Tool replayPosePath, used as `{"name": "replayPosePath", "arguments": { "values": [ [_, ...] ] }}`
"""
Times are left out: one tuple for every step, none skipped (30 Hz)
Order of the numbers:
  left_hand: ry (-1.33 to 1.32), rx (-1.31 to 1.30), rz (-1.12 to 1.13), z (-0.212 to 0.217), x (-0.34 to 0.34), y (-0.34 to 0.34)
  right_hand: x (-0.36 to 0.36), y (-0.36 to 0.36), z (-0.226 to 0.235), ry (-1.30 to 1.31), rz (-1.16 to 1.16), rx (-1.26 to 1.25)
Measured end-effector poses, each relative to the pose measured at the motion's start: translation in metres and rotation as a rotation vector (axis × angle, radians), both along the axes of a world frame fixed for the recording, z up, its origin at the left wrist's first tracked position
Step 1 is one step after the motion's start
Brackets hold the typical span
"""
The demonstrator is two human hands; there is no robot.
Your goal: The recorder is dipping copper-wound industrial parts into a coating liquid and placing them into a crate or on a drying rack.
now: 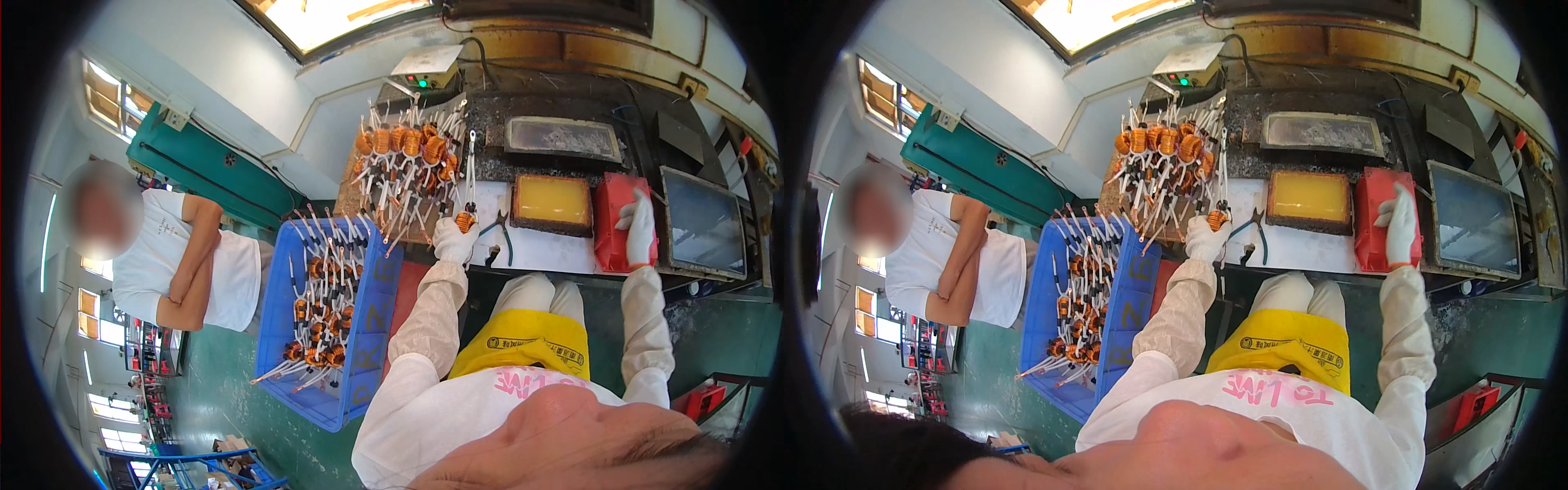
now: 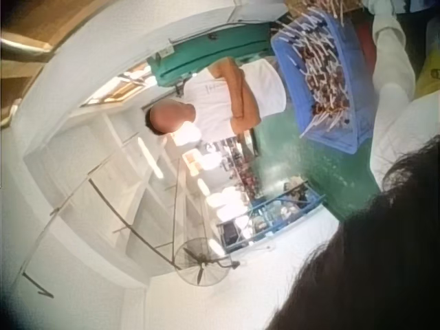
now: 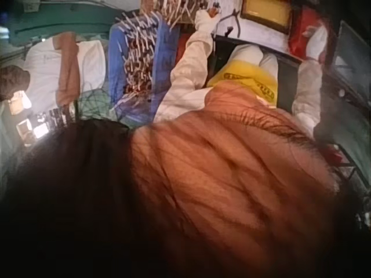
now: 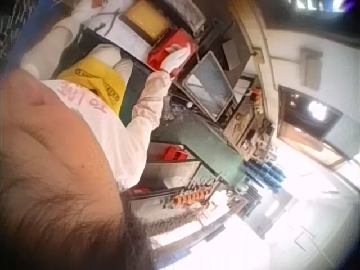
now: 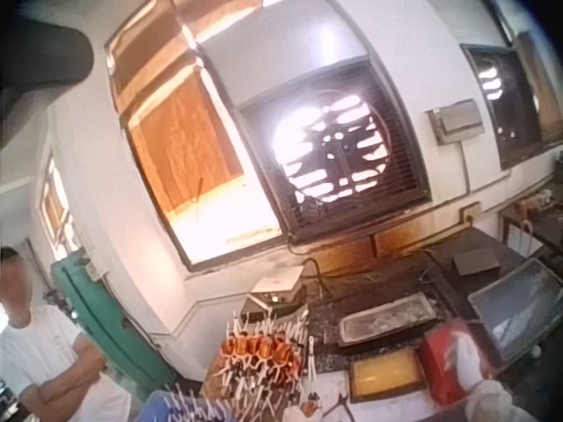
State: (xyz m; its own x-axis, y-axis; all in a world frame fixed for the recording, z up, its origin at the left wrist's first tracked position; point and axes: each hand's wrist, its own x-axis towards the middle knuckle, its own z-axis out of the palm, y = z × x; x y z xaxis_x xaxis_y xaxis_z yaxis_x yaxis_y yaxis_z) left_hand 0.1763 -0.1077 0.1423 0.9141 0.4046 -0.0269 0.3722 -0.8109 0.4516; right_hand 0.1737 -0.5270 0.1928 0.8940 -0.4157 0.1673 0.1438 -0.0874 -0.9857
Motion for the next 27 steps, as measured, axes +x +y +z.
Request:
{"name": "replayPosePath", "arguments": {
  "values": [
    [-0.008,0.002,-0.005,0.008,0.000,0.001,-0.002,0.002,-0.008,0.042,-0.029,0.004],
    [-0.046,-0.091,-0.003,0.016,0.000,0.004,-0.001,-0.003,-0.011,0.035,-0.033,0.006],
    [-0.084,-0.179,0.008,0.025,-0.004,0.013,0.001,-0.002,-0.010,0.014,-0.013,0.034],
    [-0.086,-0.317,-0.007,0.025,0.003,0.034,0.000,0.003,-0.007,-0.007,0.014,0.065],
    [-0.181,-0.298,0.006,0.024,0.008,0.054,0.000,0.008,-0.004,-0.011,0.027,0.074],
    [-0.149,-0.519,0.017,0.058,0.006,0.043,-0.002,0.001,-0.007,0.020,0.014,0.065],
    [-0.129,-0.732,0.037,0.102,0.000,0.035,-0.001,-0.002,-0.007,0.039,0.012,0.063],
    [-0.220,-0.787,0.028,0.116,0.001,0.052,0.001,0.002,-0.006,0.022,0.040,0.062],
    [-0.305,-0.844,0.012,0.126,0.006,0.064,0.001,0.004,-0.005,0.018,0.054,0.065],
    [-0.326,-0.822,0.050,0.144,0.011,0.070,0.000,0.005,-0.005,0.012,0.043,0.055],
    [-0.346,-0.800,0.087,0.162,0.016,0.072,-0.001,0.006,-0.005,0.006,0.030,0.046],
    [-0.329,-0.589,0.120,0.193,0.017,0.065,-0.002,0.003,-0.006,-0.008,0.023,0.011],
    [-0.341,-0.425,0.130,0.192,0.033,0.081,-0.002,0.002,-0.007,-0.025,0.029,0.018],
    [-0.326,-0.438,0.154,0.191,0.048,0.095,-0.001,0.000,-0.008,-0.018,0.038,0.009],
    [-0.299,-0.460,0.169,0.190,0.065,0.099,-0.003,-0.003,-0.008,-0.001,0.034,-0.008],
    [-0.299,-0.462,0.160,0.182,0.085,0.110,-0.004,-0.003,-0.009,-0.004,0.025,-0.008],
    [-0.299,-0.507,0.152,0.170,0.105,0.131,-0.002,-0.001,-0.011,-0.002,0.038,0.015],
    [-0.297,-0.553,0.144,0.160,0.123,0.149,0.002,0.000,-0.012,0.000,0.052,0.037],
    [-0.299,-0.555,0.137,0.154,0.139,0.156,0.003,0.001,-0.012,-0.004,0.047,0.036],
    [-0.271,-0.500,0.135,0.149,0.153,0.160,0.001,0.002,-0.011,0.010,0.030,0.034],
    [-0.249,-0.439,0.140,0.144,0.166,0.169,0.001,0.006,-0.008,0.021,0.023,0.036],
    [-0.289,-0.479,0.196,0.141,0.168,0.214,0.007,0.022,0.000,-0.004,0.078,0.052],
    [-0.268,-0.497,0.175,0.133,0.181,0.197,0.004,0.016,-0.003,0.009,0.050,0.036],
    [-0.222,-0.378,0.201,0.130,0.190,0.167,0.000,0.006,-0.008,0.026,0.018,0.010],
    [-0.201,-0.241,0.250,0.133,0.188,0.159,-0.001,0.005,-0.008,0.026,0.018,-0.003],
    [-0.206,-0.217,0.295,0.126,0.191,0.159,-0.001,0.006,-0.008,0.025,0.016,-0.006],
    [-0.206,-0.222,0.293,0.125,0.189,0.155,-0.002,0.007,-0.008,0.033,0.009,-0.003]
  ]
}}
